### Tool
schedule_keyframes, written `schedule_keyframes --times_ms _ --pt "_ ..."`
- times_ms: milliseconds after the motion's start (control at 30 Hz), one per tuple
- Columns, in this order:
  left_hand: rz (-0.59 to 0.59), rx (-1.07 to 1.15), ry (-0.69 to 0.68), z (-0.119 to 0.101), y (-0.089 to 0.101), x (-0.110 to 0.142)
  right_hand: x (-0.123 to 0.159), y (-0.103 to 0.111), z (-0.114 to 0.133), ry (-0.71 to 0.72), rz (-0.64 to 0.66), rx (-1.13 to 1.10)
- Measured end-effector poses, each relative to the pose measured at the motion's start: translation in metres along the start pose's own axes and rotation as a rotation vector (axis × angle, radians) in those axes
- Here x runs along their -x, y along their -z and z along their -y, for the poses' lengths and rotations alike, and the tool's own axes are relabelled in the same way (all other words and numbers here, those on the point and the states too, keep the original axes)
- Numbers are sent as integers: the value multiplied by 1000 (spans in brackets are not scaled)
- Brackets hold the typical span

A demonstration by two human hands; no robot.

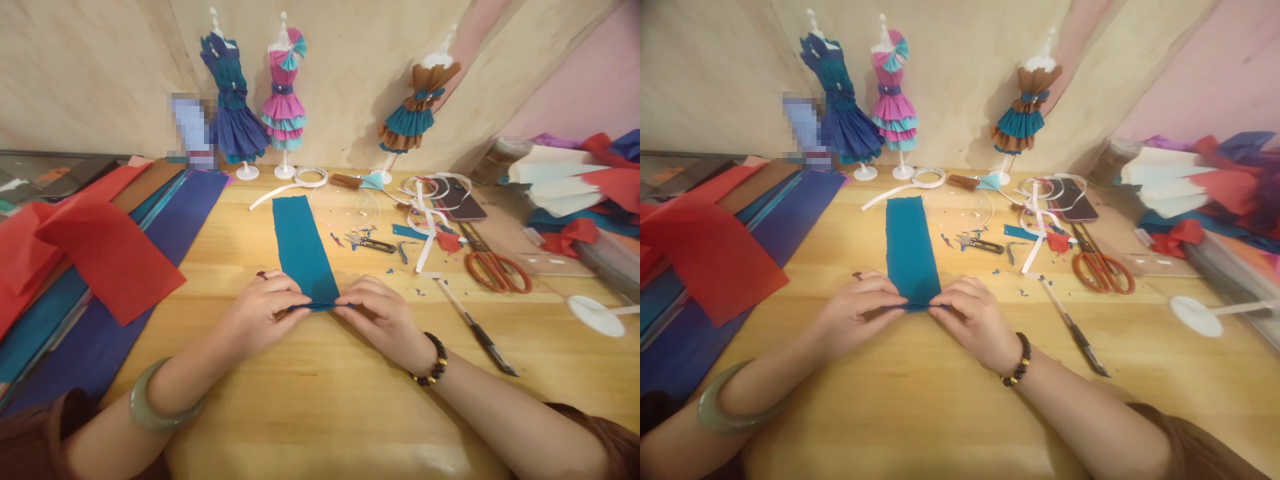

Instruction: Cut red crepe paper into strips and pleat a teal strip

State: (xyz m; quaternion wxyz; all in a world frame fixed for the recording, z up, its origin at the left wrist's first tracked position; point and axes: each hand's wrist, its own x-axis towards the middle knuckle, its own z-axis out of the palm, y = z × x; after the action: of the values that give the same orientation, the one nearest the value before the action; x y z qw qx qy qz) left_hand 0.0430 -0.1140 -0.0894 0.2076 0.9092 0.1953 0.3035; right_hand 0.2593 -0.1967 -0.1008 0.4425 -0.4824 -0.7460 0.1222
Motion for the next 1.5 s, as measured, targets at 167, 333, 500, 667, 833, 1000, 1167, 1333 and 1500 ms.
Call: schedule_keyframes --times_ms 167,333,500,667,833,1000,1167,1333,1500 --pt "38 2 -23 -1 -2 1 0 -2 2 14 24 -8" --pt "26 15 -35 0 -3 1 0 -1 0 -16 34 -4" --pt "27 13 -17 1 -2 0 0 1 0 -22 32 0" --pt "35 2 -23 2 -2 1 0 1 1 0 21 -1" --pt "72 22 -8 1 -1 0 0 1 1 7 9 -11" --pt "81 29 -11 1 0 1 2 0 -1 1 4 -16" --pt "123 53 38 2 -2 2 2 -1 -1 -44 -10 -45" --pt "126 84 33 2 -3 3 1 -1 1 -64 2 -44" --pt "147 138 167 0 -1 2 2 1 1 -79 63 -120"
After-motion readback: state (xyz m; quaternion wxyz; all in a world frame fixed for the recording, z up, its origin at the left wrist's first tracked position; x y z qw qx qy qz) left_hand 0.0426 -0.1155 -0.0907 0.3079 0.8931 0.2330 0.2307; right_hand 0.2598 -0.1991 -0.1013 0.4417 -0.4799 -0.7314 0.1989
